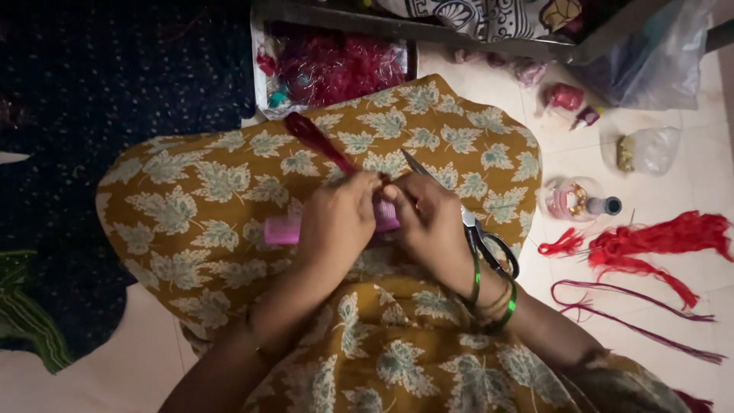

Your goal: Attaching decorative tassels to the edge of a cloth piece.

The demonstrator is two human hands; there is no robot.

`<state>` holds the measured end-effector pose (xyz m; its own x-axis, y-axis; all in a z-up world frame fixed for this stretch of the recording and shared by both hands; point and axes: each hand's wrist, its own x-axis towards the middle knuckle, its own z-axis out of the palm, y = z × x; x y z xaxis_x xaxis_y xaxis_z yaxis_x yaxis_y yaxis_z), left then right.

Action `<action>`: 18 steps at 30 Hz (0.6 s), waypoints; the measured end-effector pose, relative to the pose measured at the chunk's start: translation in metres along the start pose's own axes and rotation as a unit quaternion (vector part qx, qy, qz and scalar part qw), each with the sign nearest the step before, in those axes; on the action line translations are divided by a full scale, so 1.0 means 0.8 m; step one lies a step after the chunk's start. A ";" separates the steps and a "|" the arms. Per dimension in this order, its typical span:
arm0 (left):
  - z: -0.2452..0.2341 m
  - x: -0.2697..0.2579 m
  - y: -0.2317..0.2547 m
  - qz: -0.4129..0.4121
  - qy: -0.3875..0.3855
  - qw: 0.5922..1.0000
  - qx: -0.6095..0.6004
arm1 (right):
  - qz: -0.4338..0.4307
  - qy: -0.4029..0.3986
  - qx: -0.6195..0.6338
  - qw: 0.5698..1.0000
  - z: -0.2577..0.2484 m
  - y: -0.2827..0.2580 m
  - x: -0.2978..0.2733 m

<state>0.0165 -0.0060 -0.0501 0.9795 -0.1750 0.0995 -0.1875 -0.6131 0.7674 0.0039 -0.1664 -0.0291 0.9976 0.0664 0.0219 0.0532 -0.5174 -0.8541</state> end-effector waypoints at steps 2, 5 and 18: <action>0.001 0.012 0.001 0.021 0.025 0.999 0.034 | 0.004 0.019 0.016 1.000 0.002 0.000 0.008; 0.001 0.023 0.002 0.000 0.041 0.999 0.019 | -0.076 0.041 -0.011 0.996 0.004 -0.003 0.014; 0.017 0.038 -0.042 -0.094 0.046 0.994 0.040 | -0.167 -0.001 -0.029 0.985 0.019 0.002 -0.032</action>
<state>0.0519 -0.0014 -0.0817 0.9996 0.0172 0.0201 -0.0027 -0.6886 0.7251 -0.0219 -0.1560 -0.0393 0.9236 0.2437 0.2960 0.3818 -0.5146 -0.7677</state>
